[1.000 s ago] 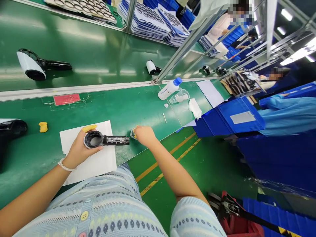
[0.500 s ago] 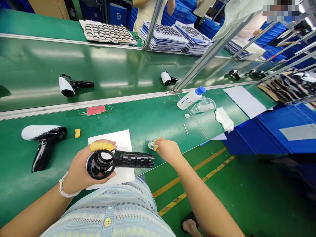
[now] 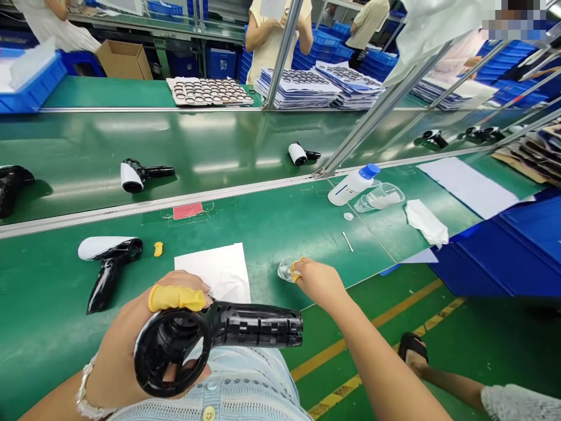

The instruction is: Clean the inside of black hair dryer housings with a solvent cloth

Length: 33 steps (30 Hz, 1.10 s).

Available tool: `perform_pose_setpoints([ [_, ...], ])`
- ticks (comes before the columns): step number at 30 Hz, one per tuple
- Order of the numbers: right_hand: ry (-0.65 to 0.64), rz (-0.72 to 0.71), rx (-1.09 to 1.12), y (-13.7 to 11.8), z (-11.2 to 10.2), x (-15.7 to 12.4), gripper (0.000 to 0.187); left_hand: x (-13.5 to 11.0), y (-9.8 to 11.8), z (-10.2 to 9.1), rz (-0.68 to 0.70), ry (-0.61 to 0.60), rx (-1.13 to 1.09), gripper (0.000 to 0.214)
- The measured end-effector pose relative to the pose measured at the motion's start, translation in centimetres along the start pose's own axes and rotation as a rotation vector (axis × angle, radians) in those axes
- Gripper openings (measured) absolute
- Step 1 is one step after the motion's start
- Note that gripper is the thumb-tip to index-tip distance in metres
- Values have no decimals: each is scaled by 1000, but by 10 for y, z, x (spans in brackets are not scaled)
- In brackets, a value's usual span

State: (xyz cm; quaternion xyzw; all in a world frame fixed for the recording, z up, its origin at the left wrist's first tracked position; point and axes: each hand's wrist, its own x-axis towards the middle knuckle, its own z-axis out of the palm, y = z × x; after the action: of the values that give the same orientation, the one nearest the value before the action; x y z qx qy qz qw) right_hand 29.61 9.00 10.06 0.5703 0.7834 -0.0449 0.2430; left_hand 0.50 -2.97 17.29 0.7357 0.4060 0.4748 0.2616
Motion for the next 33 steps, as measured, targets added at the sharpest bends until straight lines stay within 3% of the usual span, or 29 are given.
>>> perform_pose_setpoints([
  [6, 36, 30, 38, 7, 2, -1, 26, -3, -5, 3, -48, -2, -40, 49],
  [8, 91, 62, 102, 9, -1, -5, 23, -3, -20, 12, -106, 23, -62, 52],
  [11, 307, 67, 358, 0, -10, -18, 18, -6, -54, 35, -235, 41, -125, 63],
  [13, 499, -62, 579, -17, -19, -30, 19, -11, -78, 52, -316, 41, -153, 68],
  [16, 695, -440, 737, -57, -28, -42, 17, -19, -104, 71, -372, 34, -148, 56],
  [19, 718, -649, 727, -94, -27, -39, 14, -24, -117, 79, -393, 2, -165, 46],
  [22, 737, -644, 689, -115, -18, -28, 16, -25, -120, 79, -422, -20, -197, 49],
  [28, 778, -625, 623, -122, -13, -18, 16, -24, -119, 78, -442, -40, -192, 48],
  [33, 667, -741, 644, -119, -20, -19, 18, -24, -121, 78, -397, -45, -183, 47],
])
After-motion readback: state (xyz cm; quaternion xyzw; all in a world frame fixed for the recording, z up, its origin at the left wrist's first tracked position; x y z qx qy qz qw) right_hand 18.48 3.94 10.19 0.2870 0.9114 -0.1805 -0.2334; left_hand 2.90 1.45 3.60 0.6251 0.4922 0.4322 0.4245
